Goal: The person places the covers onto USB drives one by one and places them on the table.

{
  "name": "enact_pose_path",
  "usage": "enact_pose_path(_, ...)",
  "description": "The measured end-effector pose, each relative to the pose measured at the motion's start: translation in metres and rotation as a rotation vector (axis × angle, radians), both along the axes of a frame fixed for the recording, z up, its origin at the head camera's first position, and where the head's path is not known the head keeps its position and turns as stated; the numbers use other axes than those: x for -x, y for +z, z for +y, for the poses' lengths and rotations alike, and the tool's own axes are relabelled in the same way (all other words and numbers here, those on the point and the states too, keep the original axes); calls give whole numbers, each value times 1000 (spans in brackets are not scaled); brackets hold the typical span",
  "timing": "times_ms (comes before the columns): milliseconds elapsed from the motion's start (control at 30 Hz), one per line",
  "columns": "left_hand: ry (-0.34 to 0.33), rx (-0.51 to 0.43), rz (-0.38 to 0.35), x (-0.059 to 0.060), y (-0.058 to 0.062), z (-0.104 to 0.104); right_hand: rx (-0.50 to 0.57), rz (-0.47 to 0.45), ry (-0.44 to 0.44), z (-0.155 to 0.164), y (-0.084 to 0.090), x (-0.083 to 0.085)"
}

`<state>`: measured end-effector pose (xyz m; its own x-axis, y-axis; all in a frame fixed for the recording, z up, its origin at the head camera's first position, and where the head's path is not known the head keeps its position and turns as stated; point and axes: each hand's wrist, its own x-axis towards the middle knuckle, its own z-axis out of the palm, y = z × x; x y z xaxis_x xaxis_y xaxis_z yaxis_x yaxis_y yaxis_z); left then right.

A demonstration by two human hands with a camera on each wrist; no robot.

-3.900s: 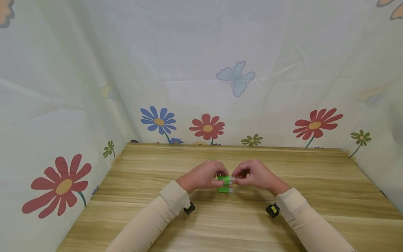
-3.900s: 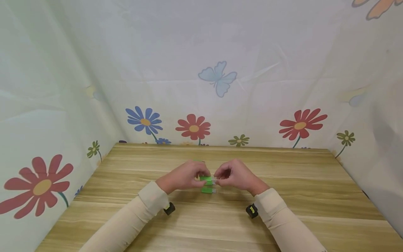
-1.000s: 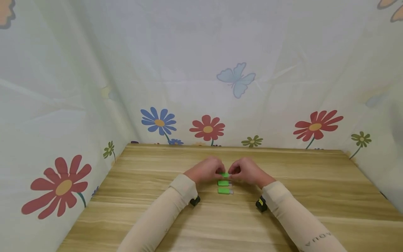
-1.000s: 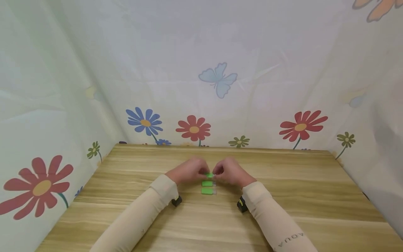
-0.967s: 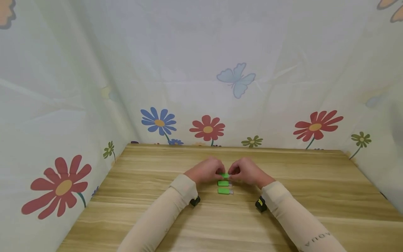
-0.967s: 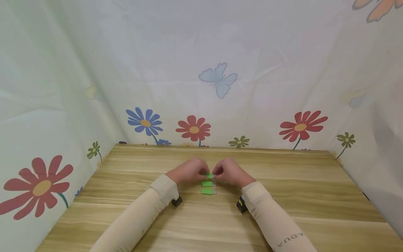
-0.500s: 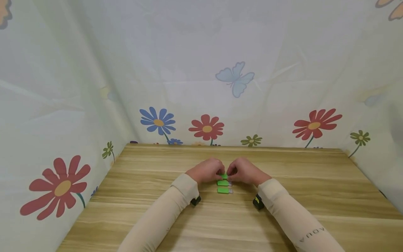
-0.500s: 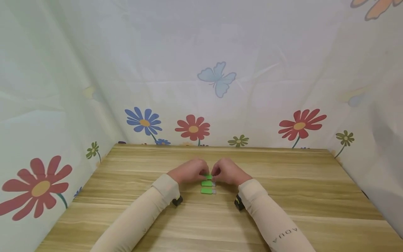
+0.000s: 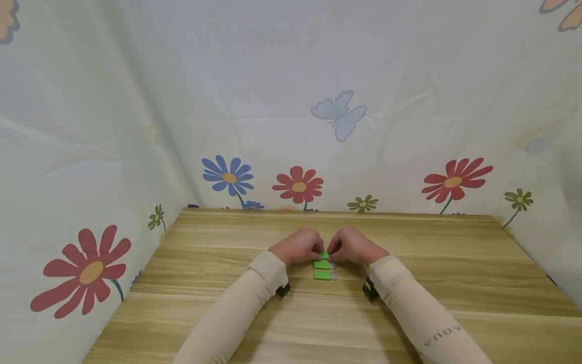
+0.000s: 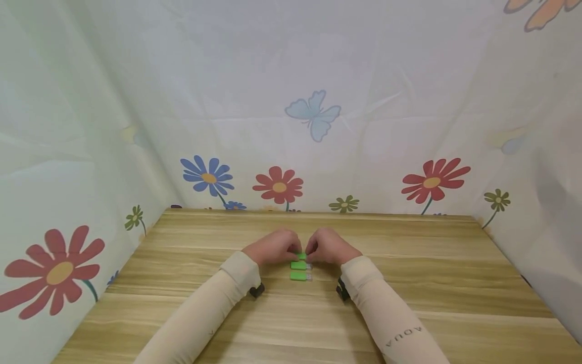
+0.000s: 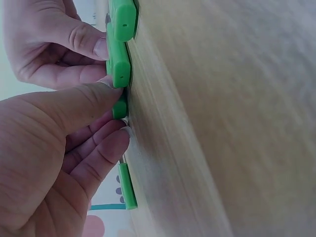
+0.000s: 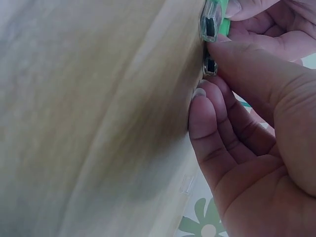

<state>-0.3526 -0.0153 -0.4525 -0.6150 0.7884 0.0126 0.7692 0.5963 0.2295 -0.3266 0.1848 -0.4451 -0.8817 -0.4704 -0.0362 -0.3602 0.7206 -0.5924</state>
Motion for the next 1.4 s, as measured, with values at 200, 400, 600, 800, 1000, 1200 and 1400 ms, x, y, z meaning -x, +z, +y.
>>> enact_pose_path(200,21,-4,-22,-3,1,-1,-11,-17,-9,-2,-1,0)
enact_pose_path(400,27,24,-7,-6,4,1,3,-25,-2,-1,1,0)
enact_pose_path(600,37,23,-28,-6,4,4,2,-28,-10,3,0,0)
enact_pose_path(800,27,12,-35,-4,2,2,15,-47,-24,4,-2,0)
enact_pose_path(1000,30,4,-45,-2,3,0,16,-47,-27,5,-3,3)
enact_pose_path(1200,43,9,-58,-1,4,-2,20,-31,-4,5,-3,5)
enact_pose_path(1400,45,-5,-73,0,3,-2,19,-60,-9,7,-1,3)
